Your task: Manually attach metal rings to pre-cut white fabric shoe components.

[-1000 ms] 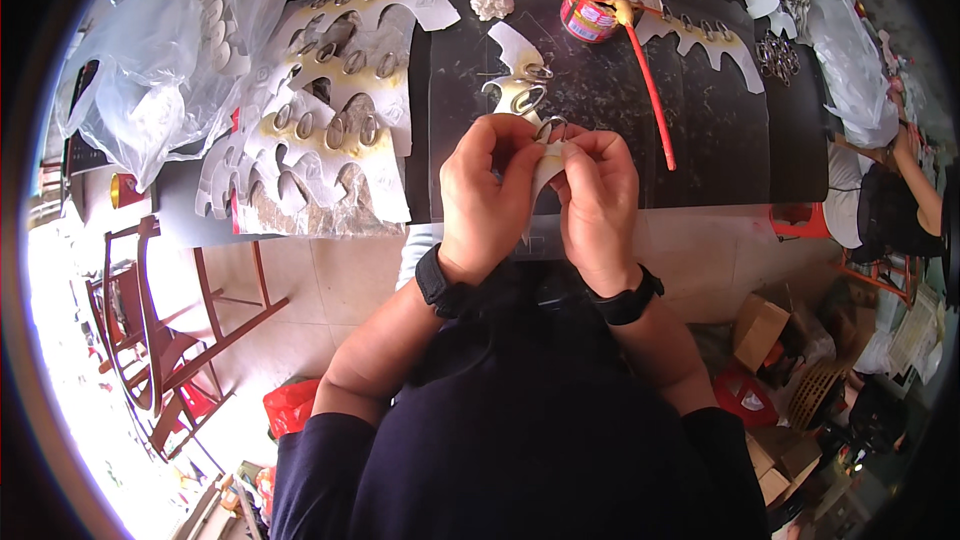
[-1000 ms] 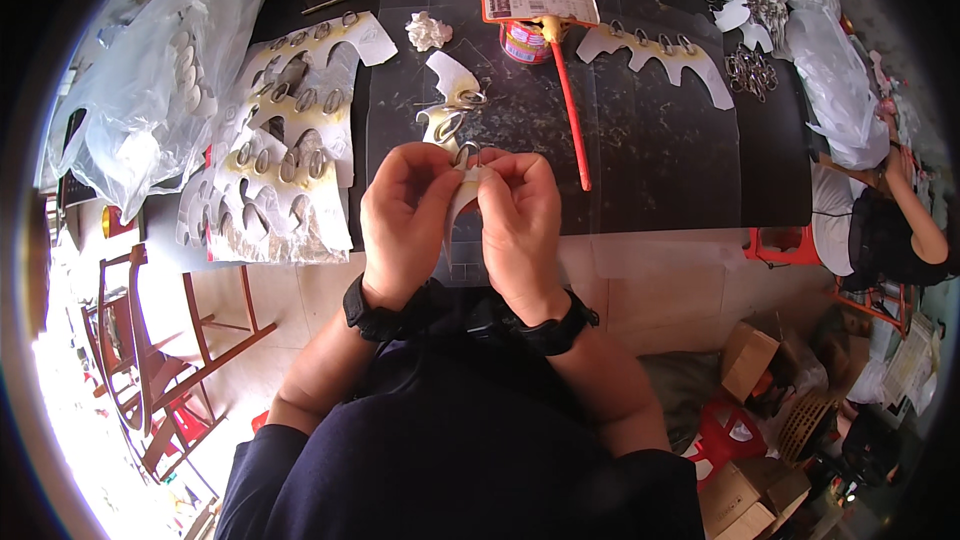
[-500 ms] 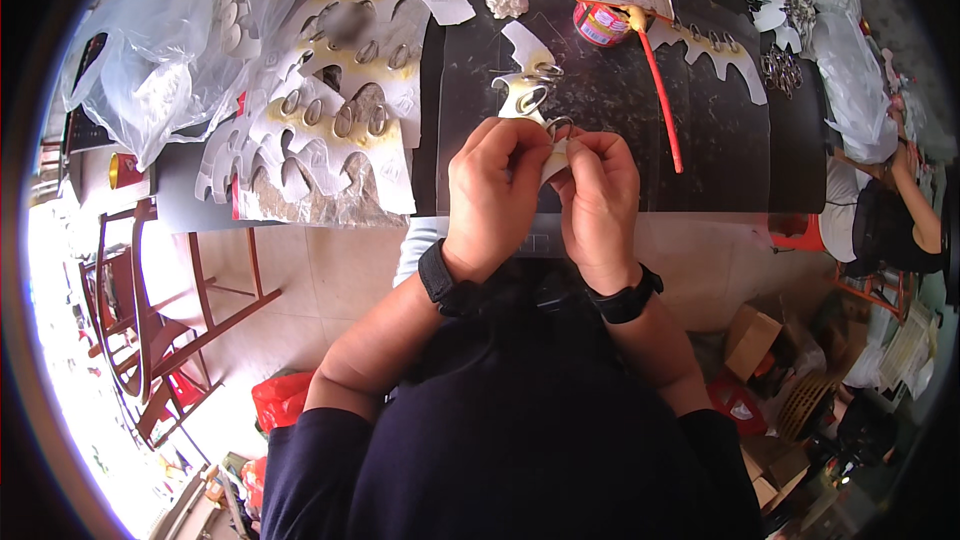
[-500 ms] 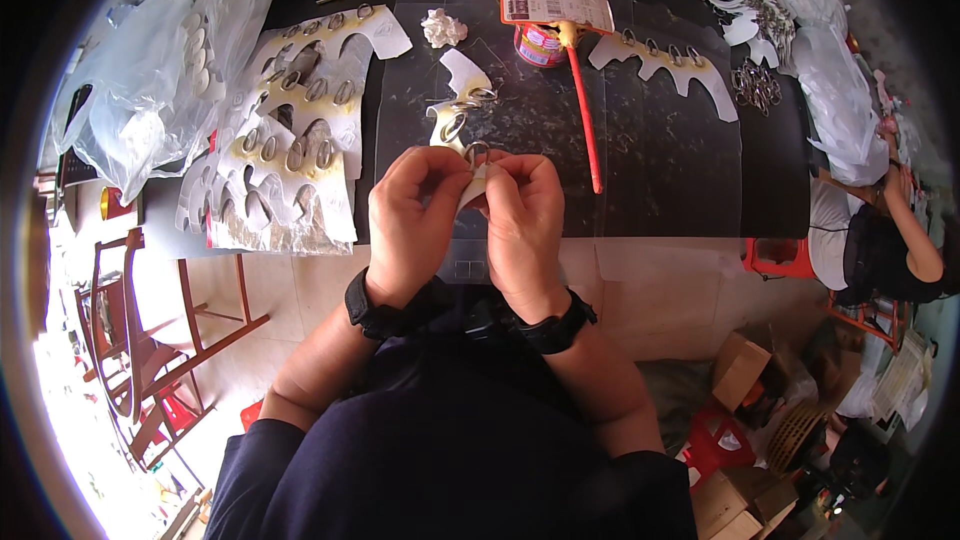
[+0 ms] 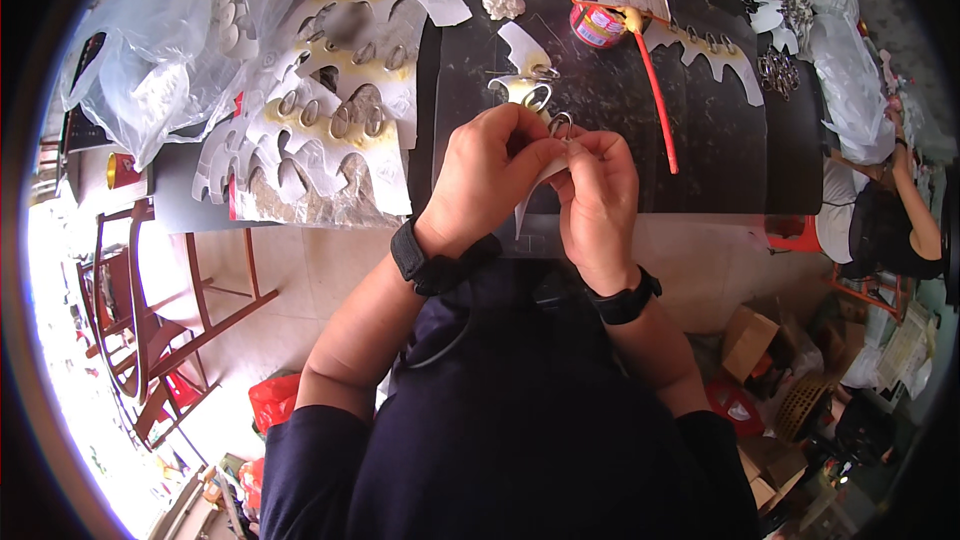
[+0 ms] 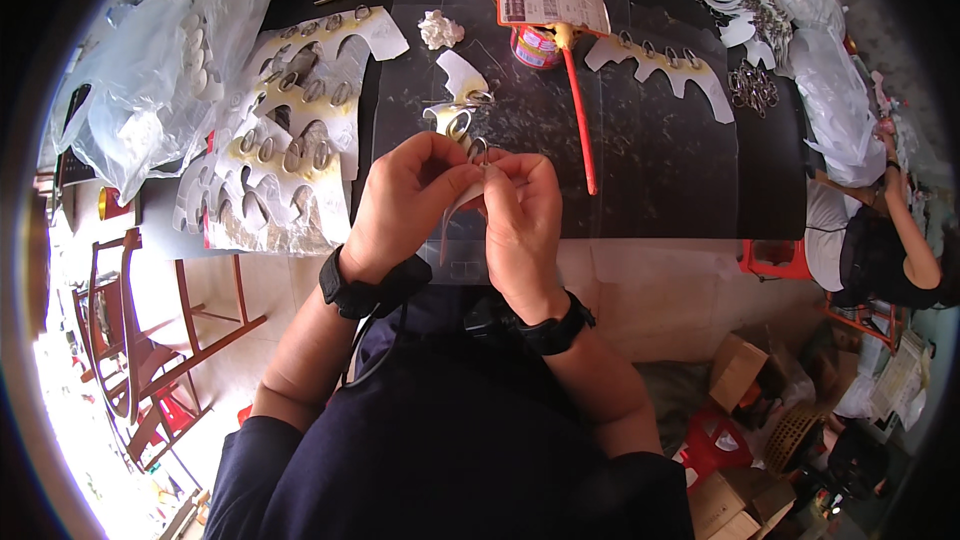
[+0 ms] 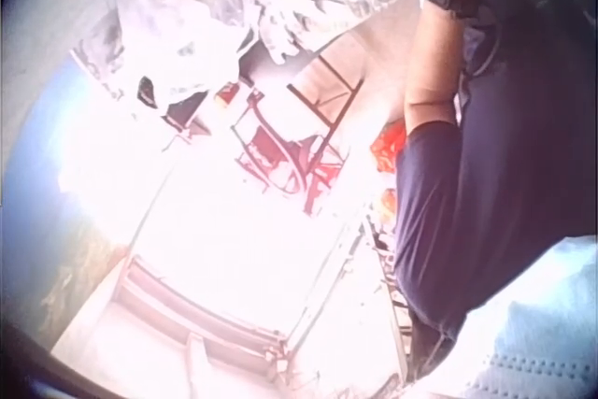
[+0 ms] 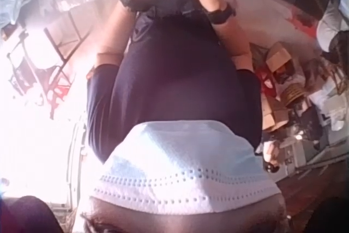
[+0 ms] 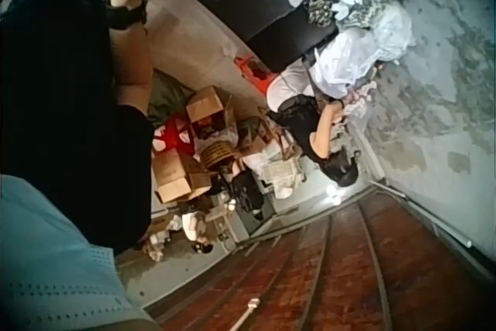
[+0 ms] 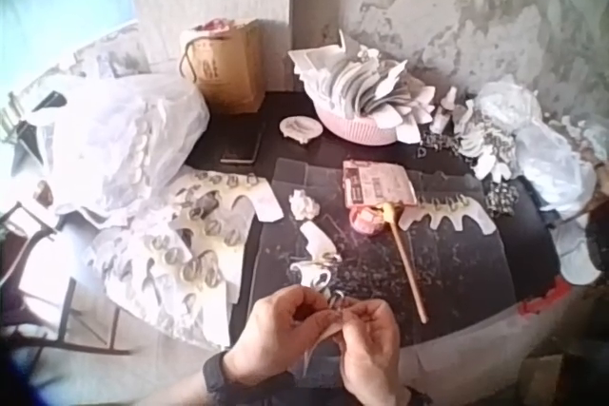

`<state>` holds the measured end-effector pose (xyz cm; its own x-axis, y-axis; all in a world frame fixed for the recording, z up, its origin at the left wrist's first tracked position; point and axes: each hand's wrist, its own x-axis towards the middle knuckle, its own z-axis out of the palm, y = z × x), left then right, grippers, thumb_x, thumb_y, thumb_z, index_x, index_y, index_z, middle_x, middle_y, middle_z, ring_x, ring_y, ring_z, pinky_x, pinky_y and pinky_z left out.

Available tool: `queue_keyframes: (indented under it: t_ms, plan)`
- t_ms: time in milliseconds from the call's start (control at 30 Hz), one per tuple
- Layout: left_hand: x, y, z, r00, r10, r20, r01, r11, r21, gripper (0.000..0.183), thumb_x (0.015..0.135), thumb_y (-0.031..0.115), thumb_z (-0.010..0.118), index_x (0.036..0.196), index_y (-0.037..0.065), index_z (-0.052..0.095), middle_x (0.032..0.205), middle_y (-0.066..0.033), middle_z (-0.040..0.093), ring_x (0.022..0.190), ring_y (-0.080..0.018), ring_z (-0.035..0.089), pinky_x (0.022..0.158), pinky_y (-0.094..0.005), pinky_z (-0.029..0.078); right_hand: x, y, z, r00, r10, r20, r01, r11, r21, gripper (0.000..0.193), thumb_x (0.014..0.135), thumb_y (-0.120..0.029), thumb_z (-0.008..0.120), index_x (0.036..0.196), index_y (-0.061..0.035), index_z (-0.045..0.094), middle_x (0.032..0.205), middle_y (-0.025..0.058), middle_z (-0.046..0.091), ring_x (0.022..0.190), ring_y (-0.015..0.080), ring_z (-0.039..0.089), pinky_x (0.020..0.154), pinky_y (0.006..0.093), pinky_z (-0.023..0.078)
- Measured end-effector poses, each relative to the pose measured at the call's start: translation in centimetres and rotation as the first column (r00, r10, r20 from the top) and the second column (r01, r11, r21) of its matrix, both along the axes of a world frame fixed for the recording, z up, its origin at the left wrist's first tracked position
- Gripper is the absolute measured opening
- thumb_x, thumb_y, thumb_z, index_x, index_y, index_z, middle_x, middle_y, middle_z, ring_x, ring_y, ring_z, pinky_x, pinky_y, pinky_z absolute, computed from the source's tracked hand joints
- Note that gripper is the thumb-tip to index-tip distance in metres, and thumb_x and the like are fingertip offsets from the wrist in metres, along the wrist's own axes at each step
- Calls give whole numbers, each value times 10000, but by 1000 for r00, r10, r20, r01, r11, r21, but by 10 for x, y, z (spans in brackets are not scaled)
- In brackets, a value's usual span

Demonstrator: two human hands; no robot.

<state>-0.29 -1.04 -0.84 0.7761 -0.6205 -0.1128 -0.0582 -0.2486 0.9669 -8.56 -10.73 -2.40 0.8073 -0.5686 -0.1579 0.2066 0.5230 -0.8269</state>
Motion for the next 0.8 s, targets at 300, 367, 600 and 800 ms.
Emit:
queue_keyframes:
  t_ms: [300,367,600,800]
  plan:
    - [-9,-5,-1,866,173,470,-81,974,-210,73,766,-31,611,799,-3,552,802,-134,571,641,-285,575,560,-343,453,0,-5,7,1000,-2,10,0,982,189,89,920,-16,487,986,22,440,1055,138,550,861,164,591,726,296,541]
    - [-12,-5,-2,882,210,422,-141,972,-189,66,802,-50,607,826,-15,557,831,-108,592,745,-186,624,642,-274,504,-1,-3,9,1000,-9,6,8,987,161,82,919,-11,487,982,19,444,1054,136,551,862,161,587,730,290,536]
    - [-18,-9,-2,878,289,381,-196,944,-264,132,785,-102,611,831,-7,532,875,-98,605,775,-172,625,674,-270,514,1,5,3,998,-11,57,16,996,-83,74,903,47,486,953,5,449,1050,132,555,869,125,557,746,252,505]
    - [-18,-6,-7,942,271,-198,-330,851,-408,200,815,-93,611,918,34,496,931,-66,610,832,-119,596,764,-246,493,0,1,1,998,1,66,26,909,-417,100,899,72,463,958,-2,429,1035,131,551,922,127,531,844,263,449]
